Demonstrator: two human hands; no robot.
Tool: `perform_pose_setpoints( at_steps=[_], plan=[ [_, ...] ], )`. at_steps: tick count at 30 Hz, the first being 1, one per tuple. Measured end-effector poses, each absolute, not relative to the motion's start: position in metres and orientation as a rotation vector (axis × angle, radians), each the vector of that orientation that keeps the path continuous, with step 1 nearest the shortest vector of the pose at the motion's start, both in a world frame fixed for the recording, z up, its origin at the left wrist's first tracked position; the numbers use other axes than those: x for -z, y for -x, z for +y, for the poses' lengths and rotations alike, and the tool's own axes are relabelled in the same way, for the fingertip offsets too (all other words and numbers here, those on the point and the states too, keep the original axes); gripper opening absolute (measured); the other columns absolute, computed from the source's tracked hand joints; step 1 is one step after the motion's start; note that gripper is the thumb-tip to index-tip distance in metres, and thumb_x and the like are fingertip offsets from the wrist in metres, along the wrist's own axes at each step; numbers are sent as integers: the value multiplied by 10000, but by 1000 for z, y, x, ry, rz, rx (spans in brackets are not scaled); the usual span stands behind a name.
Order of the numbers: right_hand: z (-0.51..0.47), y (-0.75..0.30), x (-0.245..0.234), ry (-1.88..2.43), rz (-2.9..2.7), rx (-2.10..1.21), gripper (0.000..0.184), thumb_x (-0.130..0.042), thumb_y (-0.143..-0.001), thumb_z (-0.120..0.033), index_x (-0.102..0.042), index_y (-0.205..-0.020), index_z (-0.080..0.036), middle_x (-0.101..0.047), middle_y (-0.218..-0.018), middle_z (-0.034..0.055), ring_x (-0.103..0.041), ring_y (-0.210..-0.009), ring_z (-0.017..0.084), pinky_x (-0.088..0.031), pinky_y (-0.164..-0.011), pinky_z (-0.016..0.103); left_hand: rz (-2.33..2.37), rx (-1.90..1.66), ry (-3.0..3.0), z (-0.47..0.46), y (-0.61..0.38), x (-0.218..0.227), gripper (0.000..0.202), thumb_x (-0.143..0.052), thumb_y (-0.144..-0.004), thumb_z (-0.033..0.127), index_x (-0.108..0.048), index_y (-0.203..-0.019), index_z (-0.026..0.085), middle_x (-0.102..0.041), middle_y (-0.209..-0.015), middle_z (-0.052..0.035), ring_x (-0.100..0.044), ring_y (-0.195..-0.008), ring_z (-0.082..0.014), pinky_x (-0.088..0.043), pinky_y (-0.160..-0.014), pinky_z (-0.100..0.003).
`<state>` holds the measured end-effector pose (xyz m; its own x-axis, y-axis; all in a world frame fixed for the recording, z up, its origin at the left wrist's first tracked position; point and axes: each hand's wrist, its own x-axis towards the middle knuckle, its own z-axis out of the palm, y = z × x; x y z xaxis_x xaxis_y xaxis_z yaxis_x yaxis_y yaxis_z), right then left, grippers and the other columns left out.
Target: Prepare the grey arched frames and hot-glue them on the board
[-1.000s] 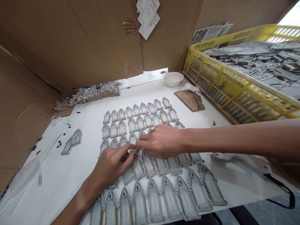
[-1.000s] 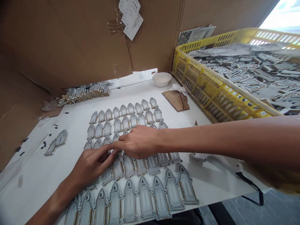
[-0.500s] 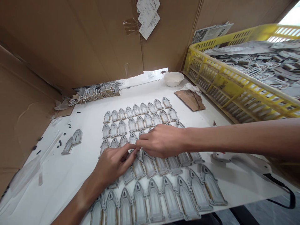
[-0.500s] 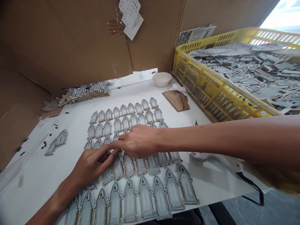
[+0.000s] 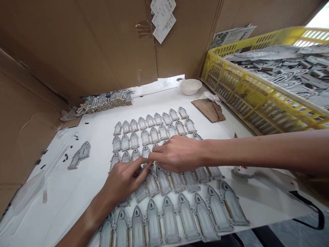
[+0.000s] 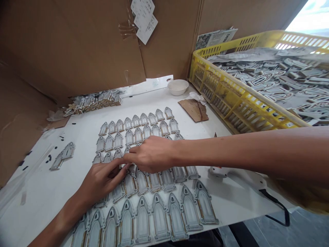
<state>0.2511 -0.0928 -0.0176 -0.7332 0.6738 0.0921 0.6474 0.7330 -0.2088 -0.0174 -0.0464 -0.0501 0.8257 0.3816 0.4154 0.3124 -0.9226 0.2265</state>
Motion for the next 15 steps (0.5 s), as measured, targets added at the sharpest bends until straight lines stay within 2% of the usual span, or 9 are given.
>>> perform_pose_setpoints(
  at_steps=[4, 15],
  plan=[
    [-92, -251, 15, 1065, -2772, -236, 237, -559, -1103, -141, -649, -1321, -157, -763, -1022, 58, -402, -602, 118, -151, -542, 343, 543, -712, -2862, -46, 17, 50, 94, -620, -1132, 237, -707, -1164, 223, -543, -581, 137, -482, -448, -74, -388, -518, -232],
    [-92, -253, 14, 1073, -2683, -140, 181, -520, -1104, -172, -625, -1251, -176, -707, -990, 50, -372, -636, 128, -144, -544, 334, 594, -733, -2836, -46, 20, 53, 85, -639, -1112, 224, -663, -1192, 242, -402, -599, 148, -379, -453, -81, -344, -499, -219]
  ],
)
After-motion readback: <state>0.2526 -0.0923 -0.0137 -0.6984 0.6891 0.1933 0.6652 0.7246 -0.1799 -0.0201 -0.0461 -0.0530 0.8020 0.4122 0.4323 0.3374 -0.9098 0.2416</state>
